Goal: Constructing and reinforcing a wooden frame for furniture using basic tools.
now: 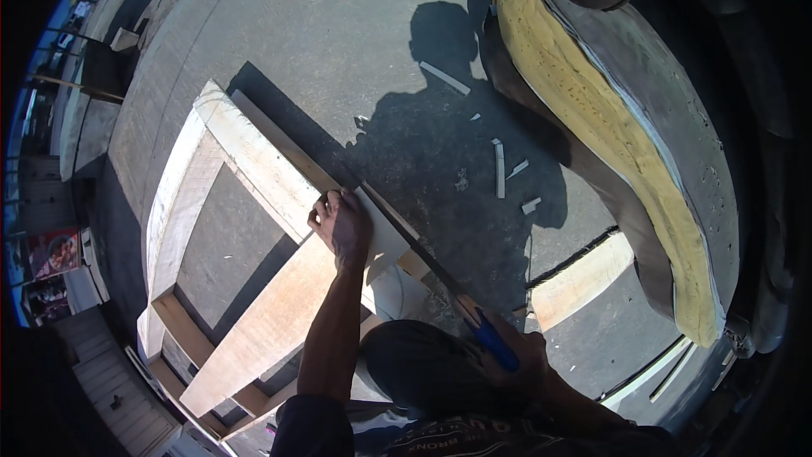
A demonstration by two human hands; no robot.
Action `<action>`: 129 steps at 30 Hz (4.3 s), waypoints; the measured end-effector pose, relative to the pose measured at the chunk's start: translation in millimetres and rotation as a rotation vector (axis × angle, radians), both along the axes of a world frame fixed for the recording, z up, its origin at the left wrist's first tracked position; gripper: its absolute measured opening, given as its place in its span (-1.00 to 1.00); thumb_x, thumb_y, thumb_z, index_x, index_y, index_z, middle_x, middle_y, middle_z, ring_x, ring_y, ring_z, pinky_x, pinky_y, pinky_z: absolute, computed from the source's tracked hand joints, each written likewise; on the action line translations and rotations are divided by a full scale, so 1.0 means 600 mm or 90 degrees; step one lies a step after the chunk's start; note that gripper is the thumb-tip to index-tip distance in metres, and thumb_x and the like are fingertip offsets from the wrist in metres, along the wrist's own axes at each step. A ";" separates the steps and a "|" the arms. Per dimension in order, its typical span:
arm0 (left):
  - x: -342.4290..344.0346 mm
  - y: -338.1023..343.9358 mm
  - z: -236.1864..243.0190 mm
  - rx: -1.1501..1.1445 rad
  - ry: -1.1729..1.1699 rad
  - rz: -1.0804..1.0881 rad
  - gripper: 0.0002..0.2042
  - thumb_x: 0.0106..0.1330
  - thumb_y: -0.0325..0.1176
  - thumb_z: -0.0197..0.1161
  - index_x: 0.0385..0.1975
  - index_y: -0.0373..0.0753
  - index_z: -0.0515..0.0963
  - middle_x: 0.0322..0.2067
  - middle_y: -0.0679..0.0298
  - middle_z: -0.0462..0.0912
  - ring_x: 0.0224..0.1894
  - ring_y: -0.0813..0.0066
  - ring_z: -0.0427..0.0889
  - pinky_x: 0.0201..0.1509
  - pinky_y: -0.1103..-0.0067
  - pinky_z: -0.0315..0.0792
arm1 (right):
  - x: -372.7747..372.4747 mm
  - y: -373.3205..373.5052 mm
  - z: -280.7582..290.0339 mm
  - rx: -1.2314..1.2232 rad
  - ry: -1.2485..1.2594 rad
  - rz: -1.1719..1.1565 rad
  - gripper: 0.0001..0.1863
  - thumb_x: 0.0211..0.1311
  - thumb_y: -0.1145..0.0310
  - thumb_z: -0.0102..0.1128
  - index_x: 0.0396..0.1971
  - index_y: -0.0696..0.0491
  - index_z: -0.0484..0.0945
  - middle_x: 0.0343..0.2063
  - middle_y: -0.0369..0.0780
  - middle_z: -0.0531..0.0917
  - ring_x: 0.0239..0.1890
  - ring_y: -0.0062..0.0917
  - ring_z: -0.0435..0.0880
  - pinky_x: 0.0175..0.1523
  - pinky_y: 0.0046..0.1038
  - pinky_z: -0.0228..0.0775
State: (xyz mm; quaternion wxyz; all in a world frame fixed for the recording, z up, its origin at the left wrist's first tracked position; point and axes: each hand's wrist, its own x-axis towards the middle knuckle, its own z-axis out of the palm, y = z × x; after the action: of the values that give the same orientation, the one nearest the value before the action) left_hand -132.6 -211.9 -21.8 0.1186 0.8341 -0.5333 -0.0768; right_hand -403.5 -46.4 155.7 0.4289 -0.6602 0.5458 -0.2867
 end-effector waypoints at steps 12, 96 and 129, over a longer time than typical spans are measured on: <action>0.011 -0.017 -0.006 -0.032 0.039 -0.003 -0.73 0.45 -0.22 0.04 -0.24 -0.31 0.56 -0.14 0.09 0.66 0.15 0.19 0.50 0.35 0.19 0.12 | 0.005 0.008 0.017 0.048 -0.026 -0.004 -0.30 0.06 0.47 0.33 0.29 0.16 0.38 -0.24 0.06 0.73 -0.32 -0.22 0.82 -0.26 -0.34 0.67; 0.017 0.003 -0.014 -0.029 -0.036 0.032 -0.71 0.46 -0.22 -0.03 -0.18 -0.23 0.61 -0.13 0.15 0.67 0.13 0.29 0.49 0.33 0.26 0.13 | -0.035 0.033 0.028 0.105 -0.036 0.011 -0.29 0.06 0.39 0.31 0.30 0.10 0.38 -0.18 0.11 0.72 -0.21 -0.07 0.78 -0.10 -0.23 0.71; 0.018 -0.011 0.008 0.001 -0.009 0.039 -0.66 0.48 -0.16 -0.05 -0.18 -0.25 0.61 -0.11 0.08 0.67 0.16 0.28 0.49 0.38 0.22 0.09 | -0.066 0.058 0.081 0.121 -0.015 0.014 -0.31 0.08 0.45 0.28 0.28 0.20 0.37 -0.09 0.12 0.70 -0.10 -0.15 0.77 -0.03 -0.28 0.69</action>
State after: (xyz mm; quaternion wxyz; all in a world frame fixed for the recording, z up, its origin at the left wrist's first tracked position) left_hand -121.6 -218.7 -17.0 0.1165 0.8507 -0.5081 -0.0680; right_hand -443.0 -11.4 204.4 0.4991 -0.6191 0.5580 -0.2371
